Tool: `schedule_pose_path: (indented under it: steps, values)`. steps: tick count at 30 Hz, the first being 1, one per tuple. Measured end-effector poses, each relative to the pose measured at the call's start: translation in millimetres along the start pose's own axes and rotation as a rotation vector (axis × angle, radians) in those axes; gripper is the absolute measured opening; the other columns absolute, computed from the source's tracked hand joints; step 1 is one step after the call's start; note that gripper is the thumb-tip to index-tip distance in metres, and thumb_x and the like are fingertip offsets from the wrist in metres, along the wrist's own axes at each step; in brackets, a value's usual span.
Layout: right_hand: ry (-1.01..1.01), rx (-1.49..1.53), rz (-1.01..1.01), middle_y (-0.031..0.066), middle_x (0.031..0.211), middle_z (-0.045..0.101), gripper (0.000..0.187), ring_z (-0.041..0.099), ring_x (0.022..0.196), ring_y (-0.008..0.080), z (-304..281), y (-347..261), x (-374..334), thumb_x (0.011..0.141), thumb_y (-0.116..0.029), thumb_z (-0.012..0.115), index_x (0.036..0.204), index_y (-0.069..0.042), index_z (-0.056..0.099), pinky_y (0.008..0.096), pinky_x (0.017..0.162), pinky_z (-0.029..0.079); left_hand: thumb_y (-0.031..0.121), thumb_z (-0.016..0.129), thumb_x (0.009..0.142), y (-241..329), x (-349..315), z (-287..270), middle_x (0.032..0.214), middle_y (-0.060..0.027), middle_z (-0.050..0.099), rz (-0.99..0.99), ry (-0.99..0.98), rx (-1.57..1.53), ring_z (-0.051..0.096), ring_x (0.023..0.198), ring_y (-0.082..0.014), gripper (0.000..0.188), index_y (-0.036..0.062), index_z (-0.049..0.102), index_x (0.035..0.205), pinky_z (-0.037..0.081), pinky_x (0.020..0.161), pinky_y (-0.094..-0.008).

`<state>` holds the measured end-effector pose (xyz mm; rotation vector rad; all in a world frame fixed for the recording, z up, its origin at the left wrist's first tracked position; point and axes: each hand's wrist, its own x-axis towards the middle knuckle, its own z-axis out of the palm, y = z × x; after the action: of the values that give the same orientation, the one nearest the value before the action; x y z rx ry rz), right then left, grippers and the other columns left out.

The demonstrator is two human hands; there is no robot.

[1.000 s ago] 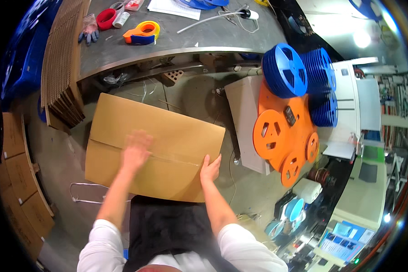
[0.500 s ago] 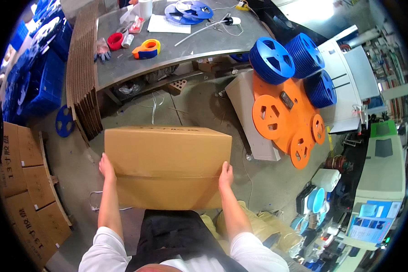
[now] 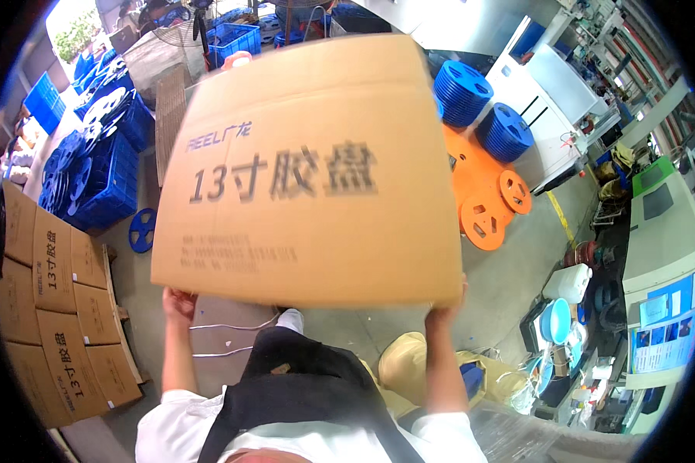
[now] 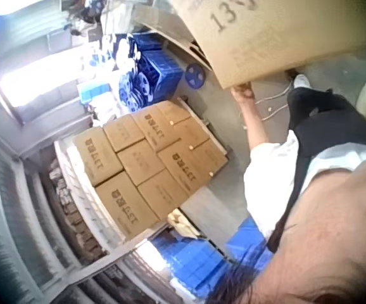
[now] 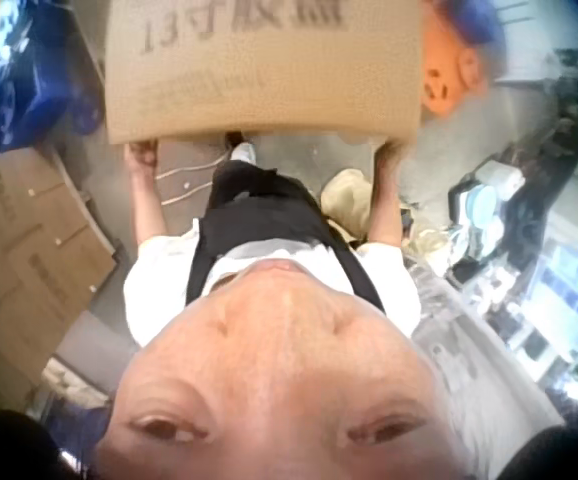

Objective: The person assembles a cardboard box using a tape dispenser to seal the bottom flaps. They then pick up blue plastic reels from a nearby stack and place them one by one into the box.

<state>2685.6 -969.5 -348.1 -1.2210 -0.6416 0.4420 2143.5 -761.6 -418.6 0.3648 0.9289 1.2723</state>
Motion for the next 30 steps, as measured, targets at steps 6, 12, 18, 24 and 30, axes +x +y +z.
schedule_pose_path:
  steps: [6, 12, 18, 24, 30]
  values:
    - [-0.146, 0.397, 0.57, 0.0063, 0.131, 0.05, 0.065, 0.048, 0.117, 0.028, -39, -30, 18, 0.091, -0.064, 0.031, 0.131, -0.015, 0.044, 0.0476, 0.093, 0.04, 0.047, 0.041, 0.096, 84, 11, 85, 0.127, -0.0097, 0.056, -0.327, -0.488, 0.259, 0.055, 0.114, -0.0216, 0.056, 0.0049, 0.047, 0.132, 0.046, 0.092, -0.0371]
    - [0.025, 0.175, 0.726, 0.0045, 0.125, 0.054, 0.056, 0.052, 0.109, 0.0256, -147, 117, -53, 0.09, -0.055, 0.043, 0.129, -0.014, 0.045, 0.0457, 0.084, 0.046, 0.037, 0.05, 0.094, 10, 123, 37, 0.128, -0.0071, 0.055, -0.294, -0.602, 0.478, 0.054, 0.112, -0.0197, 0.048, 0.005, 0.048, 0.131, 0.047, 0.09, -0.0349]
    - [0.41, 0.178, 1.05, 0.0058, 0.131, 0.049, 0.06, 0.048, 0.115, 0.0262, -111, 158, -97, 0.09, -0.056, 0.043, 0.133, -0.015, 0.04, 0.047, 0.09, 0.042, 0.03, 0.054, 0.093, -27, 184, 40, 0.12, -0.0053, 0.058, -0.63, -0.37, 0.649, 0.057, 0.104, -0.0165, 0.043, 0.0031, 0.052, 0.127, 0.048, 0.085, -0.0317]
    - [0.607, 0.326, 1.151, 0.007, 0.136, 0.044, 0.064, 0.043, 0.121, 0.0268, -4, 179, -113, 0.09, -0.057, 0.042, 0.137, -0.015, 0.036, 0.0482, 0.095, 0.039, 0.029, 0.054, 0.092, -32, 308, 136, 0.119, -0.003, 0.059, -0.652, -0.237, 0.716, 0.055, 0.103, -0.0131, 0.043, 0.0056, 0.053, 0.128, 0.047, 0.086, -0.031]
    - [0.432, 0.68, 1.107, 0.0082, 0.141, 0.039, 0.068, 0.039, 0.127, 0.0274, 145, 241, -73, 0.09, -0.059, 0.042, 0.141, -0.016, 0.031, 0.0495, 0.101, 0.035, 0.063, 0.037, 0.089, -18, 480, 187, 0.145, -0.0104, 0.033, -0.13, -0.09, 0.58, 0.028, 0.133, -0.0291, 0.072, 0.0184, 0.028, 0.145, 0.017, 0.107, -0.0519]
